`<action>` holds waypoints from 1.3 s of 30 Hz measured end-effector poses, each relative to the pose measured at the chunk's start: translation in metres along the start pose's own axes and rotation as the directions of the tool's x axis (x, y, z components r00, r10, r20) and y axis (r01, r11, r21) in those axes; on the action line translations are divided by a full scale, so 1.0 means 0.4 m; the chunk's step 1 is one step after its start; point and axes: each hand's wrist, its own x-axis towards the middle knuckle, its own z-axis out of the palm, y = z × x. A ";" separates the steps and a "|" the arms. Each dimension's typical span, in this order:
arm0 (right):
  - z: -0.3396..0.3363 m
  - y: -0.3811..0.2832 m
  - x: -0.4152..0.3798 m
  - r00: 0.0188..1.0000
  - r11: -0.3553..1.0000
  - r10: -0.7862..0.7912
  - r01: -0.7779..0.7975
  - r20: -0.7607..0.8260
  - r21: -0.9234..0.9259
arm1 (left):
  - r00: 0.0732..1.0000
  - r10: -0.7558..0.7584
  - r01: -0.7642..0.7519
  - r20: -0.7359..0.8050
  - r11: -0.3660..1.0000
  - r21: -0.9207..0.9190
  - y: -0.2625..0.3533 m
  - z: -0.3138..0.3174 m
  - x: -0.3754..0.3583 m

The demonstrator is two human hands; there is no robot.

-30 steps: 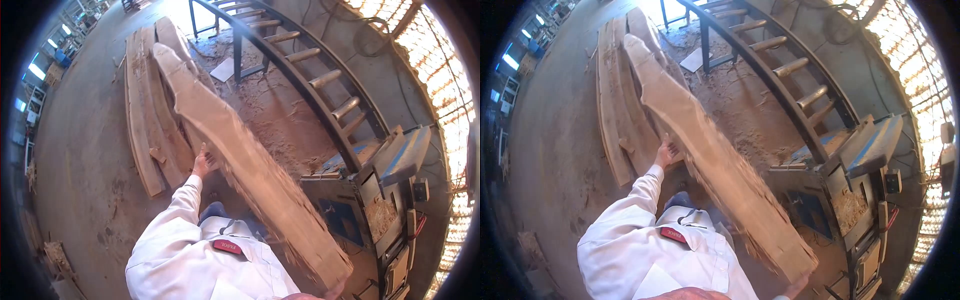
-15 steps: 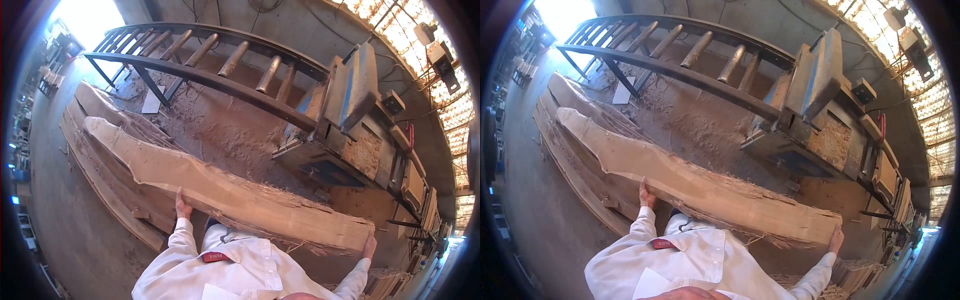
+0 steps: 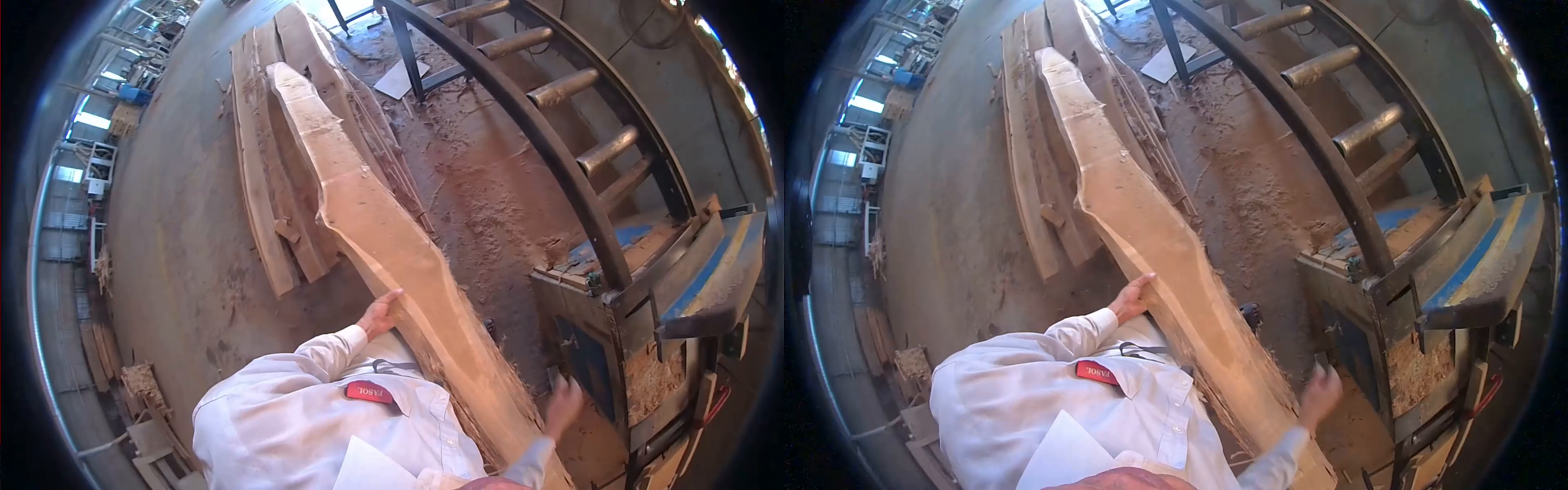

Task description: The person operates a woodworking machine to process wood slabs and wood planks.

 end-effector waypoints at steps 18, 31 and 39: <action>0.136 0.054 0.080 0.690 0.962 0.064 0.149 0.721 -0.227 | 0.753 -0.639 0.658 -0.159 0.735 0.163 -0.397 0.074 -0.123; 0.129 0.027 0.043 0.731 0.937 0.077 0.180 0.678 -0.300 | 0.578 0.773 -0.168 -0.262 0.428 0.888 0.388 -0.139 0.137; 0.042 -0.081 -0.043 0.725 0.925 0.114 0.172 0.679 -0.339 | 0.856 0.469 -0.365 -0.218 0.846 0.390 0.518 -0.181 0.395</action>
